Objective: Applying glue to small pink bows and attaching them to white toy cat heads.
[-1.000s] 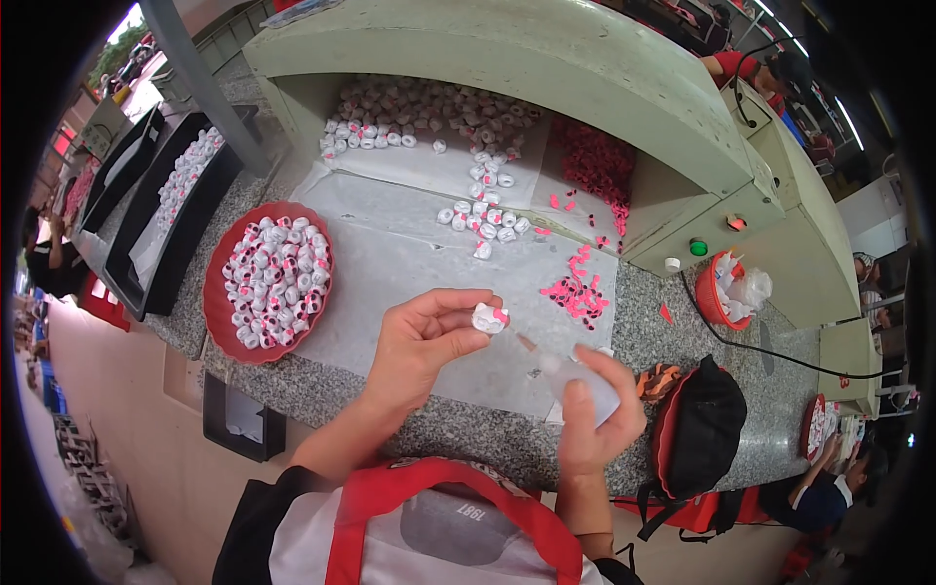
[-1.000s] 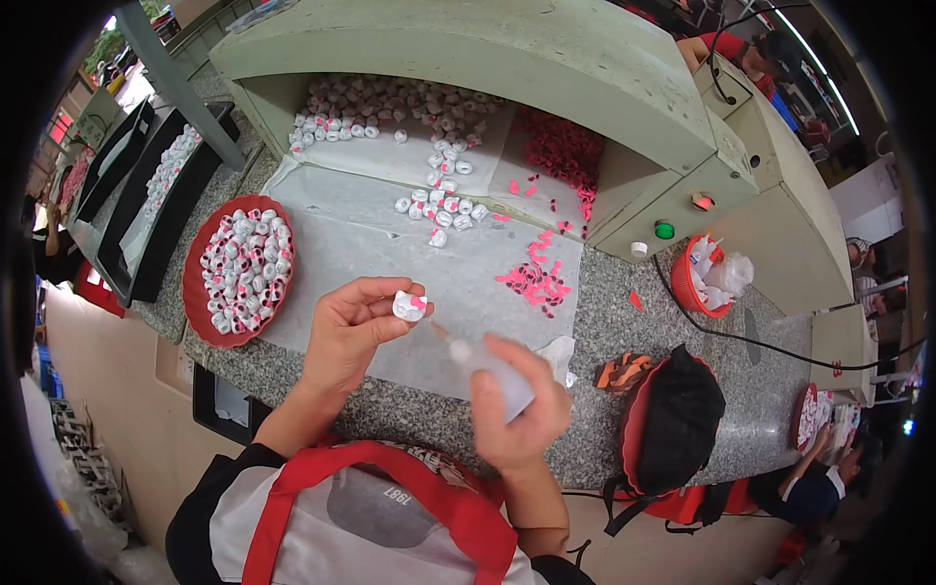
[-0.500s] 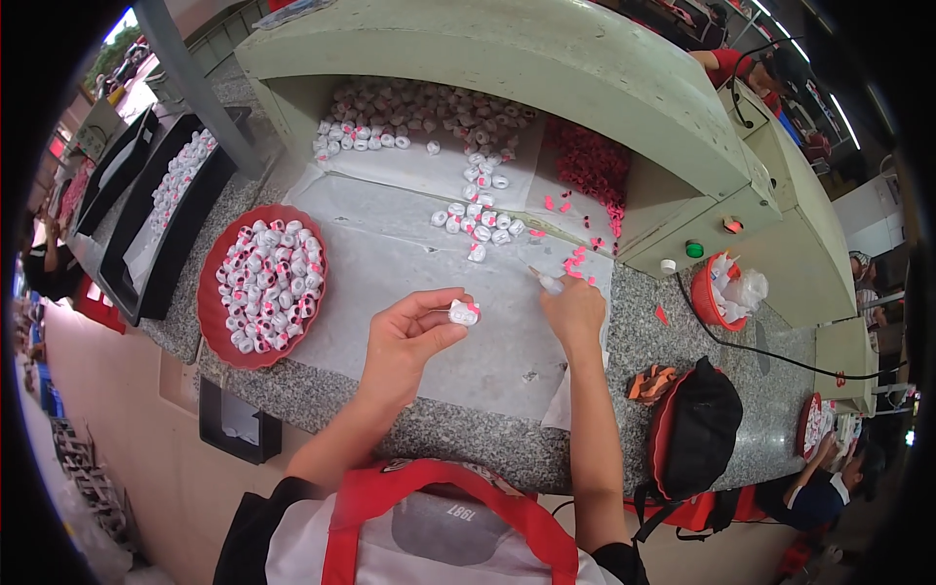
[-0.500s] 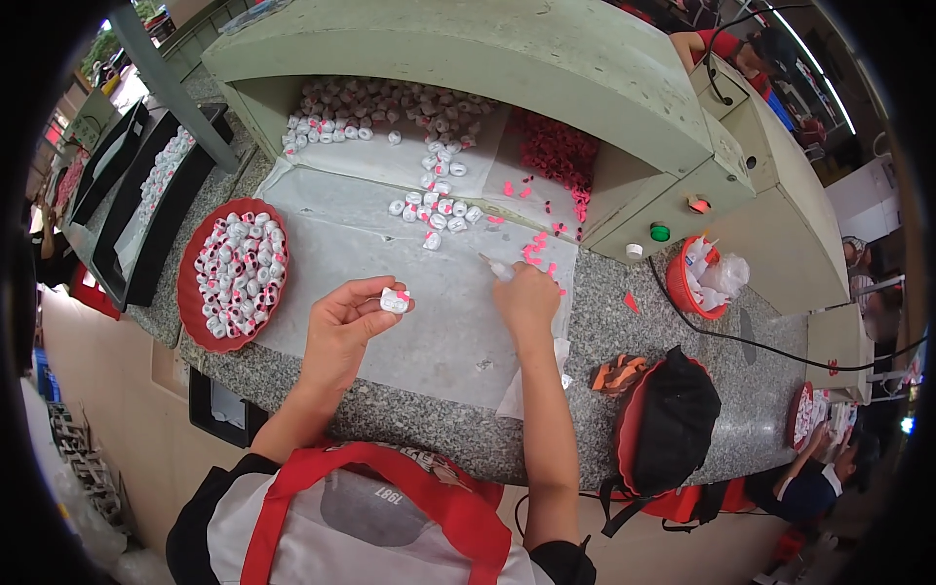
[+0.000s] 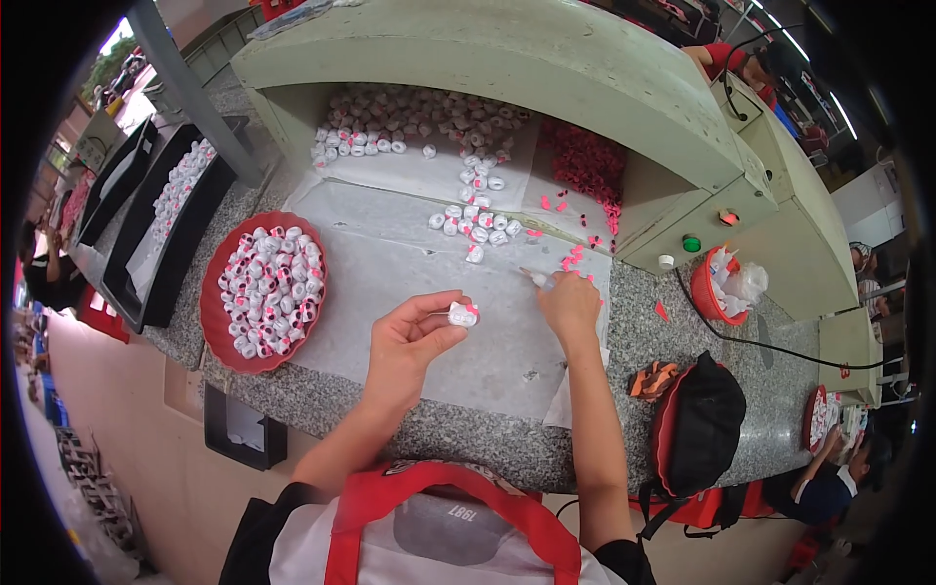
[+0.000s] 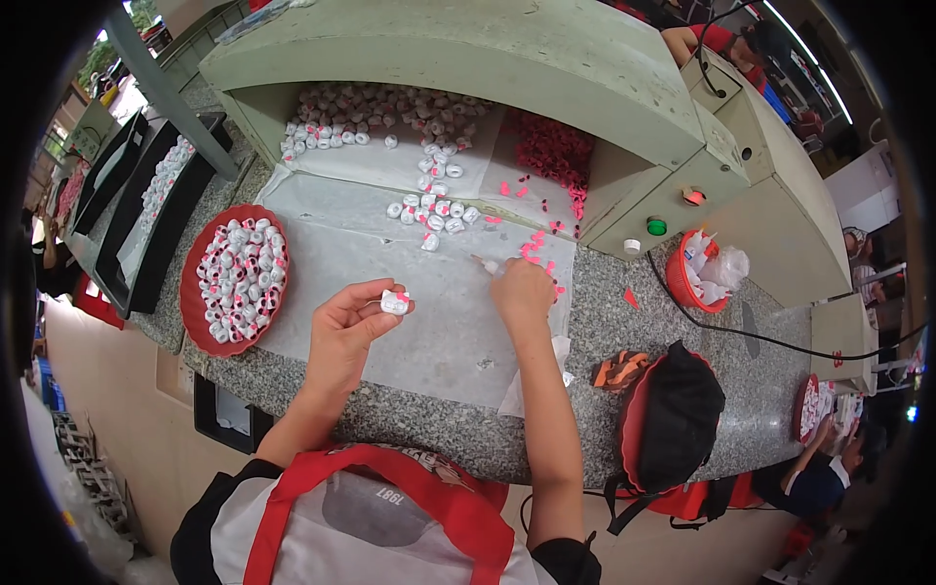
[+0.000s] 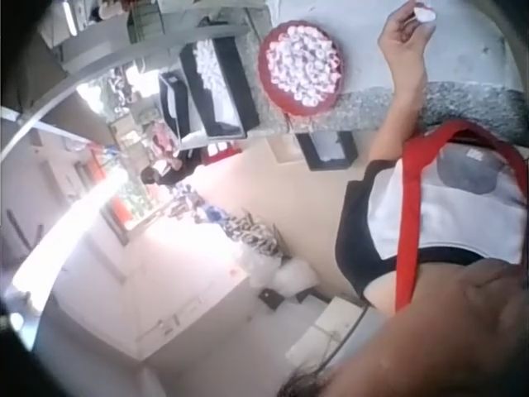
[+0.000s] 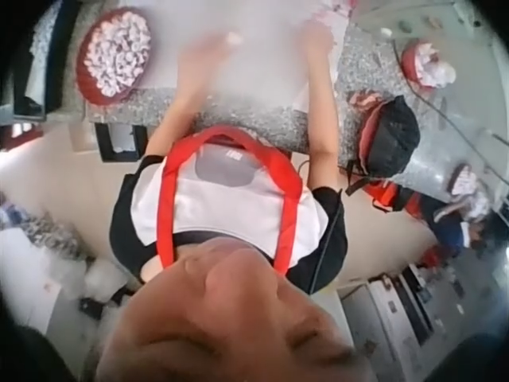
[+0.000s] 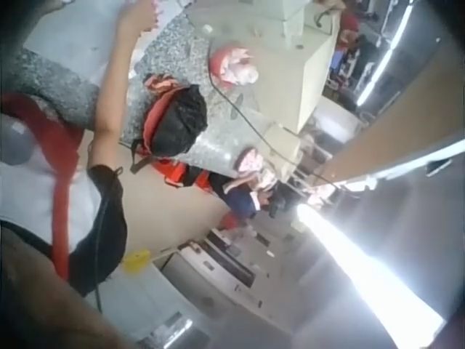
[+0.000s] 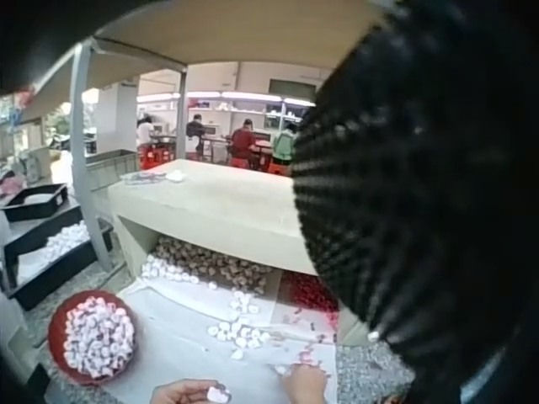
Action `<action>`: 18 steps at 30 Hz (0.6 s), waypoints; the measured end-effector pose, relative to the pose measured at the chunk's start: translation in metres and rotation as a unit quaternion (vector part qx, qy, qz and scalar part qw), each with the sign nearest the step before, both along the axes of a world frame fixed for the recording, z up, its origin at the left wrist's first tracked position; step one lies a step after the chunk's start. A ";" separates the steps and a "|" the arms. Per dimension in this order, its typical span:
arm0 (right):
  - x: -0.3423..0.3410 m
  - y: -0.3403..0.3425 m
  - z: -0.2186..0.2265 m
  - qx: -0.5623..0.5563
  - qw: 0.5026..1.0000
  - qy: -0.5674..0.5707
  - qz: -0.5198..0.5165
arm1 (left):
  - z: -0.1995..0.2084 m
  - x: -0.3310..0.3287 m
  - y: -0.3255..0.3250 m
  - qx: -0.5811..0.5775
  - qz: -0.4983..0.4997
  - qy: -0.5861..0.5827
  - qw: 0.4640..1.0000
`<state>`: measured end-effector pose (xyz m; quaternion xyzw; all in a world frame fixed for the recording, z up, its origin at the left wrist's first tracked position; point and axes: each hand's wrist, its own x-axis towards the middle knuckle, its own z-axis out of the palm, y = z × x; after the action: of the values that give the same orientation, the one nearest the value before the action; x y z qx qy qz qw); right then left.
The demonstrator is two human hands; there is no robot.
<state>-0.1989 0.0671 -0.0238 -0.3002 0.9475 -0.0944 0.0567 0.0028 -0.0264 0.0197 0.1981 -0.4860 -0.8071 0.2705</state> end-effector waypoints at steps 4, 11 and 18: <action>0.006 0.005 0.002 0.007 1.000 -0.015 0.001 | -0.001 0.001 -0.003 0.017 -0.002 -0.002 1.000; -0.006 0.005 -0.002 0.051 0.998 -0.027 -0.005 | 0.002 0.004 -0.004 0.018 -0.008 0.008 1.000; 0.004 0.017 0.009 0.004 0.999 -0.044 -0.013 | 0.000 0.004 -0.002 0.002 0.013 -0.005 1.000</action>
<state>-0.1952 0.0838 -0.0147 -0.2832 0.9483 -0.1041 0.0983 0.0067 -0.0281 0.0199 0.2085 -0.4830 -0.8036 0.2782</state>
